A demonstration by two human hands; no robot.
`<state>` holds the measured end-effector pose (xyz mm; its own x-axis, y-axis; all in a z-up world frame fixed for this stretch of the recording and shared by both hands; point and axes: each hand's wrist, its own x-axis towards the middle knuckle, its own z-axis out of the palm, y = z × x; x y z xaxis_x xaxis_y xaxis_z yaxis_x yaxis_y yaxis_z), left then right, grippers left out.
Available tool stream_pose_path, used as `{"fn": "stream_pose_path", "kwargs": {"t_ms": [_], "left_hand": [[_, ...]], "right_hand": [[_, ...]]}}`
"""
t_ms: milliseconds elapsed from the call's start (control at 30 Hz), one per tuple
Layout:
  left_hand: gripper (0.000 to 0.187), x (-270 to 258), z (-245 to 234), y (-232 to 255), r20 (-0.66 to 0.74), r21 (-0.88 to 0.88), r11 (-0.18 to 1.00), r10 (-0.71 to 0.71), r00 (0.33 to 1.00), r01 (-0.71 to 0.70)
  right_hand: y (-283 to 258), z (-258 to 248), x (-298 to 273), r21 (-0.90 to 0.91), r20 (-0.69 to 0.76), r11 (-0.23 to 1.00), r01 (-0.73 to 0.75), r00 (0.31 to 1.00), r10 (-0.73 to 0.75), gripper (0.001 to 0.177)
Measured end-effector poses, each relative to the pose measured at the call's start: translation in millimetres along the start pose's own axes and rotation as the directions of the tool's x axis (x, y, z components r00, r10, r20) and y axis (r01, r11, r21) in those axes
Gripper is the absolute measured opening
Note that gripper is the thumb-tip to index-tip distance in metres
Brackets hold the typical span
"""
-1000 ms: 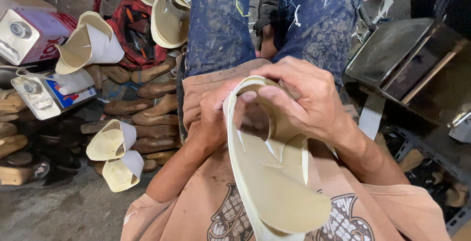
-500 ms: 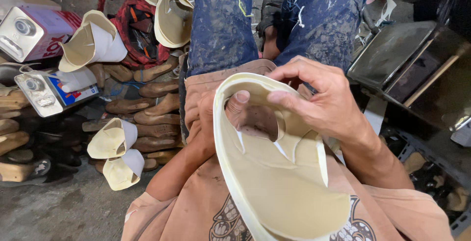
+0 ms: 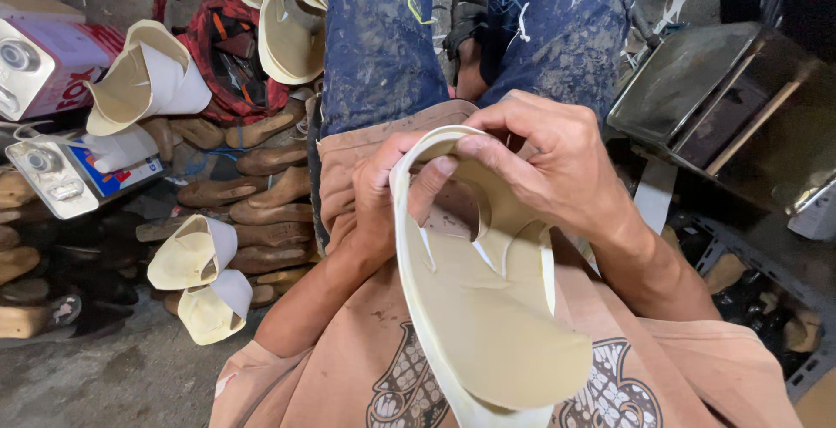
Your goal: The person constructs a white leather shoe by pulling the leather upper over a wooden last, using pliers to stretch and secure the material, hammering the edges flat, and fitting a leather sole piece.
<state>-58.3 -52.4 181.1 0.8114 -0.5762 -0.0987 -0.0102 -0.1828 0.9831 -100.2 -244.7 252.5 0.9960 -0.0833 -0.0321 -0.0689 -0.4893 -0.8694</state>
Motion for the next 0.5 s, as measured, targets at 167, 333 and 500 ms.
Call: {"fn": "stream_pose_path", "kwargs": {"t_ms": [167,333,500], "left_hand": [[0.021,-2,4,1,-0.080,-0.121,0.977,-0.183,0.980,0.173],[0.018,4,-2,4,-0.090,-0.027,0.998,-0.066,0.994,0.064],[0.023,6,-11,-1,-0.149,0.025,0.990,-0.133,0.980,0.138]], "right_hand": [[5,-8,1,0.139,0.139,0.985,-0.106,0.986,0.086,0.050],[11,2,-3,-0.003,0.007,0.997,-0.073,0.997,0.073,0.013],[21,-3,-16,-0.111,0.062,0.988,-0.107,0.991,0.115,0.021]]}}
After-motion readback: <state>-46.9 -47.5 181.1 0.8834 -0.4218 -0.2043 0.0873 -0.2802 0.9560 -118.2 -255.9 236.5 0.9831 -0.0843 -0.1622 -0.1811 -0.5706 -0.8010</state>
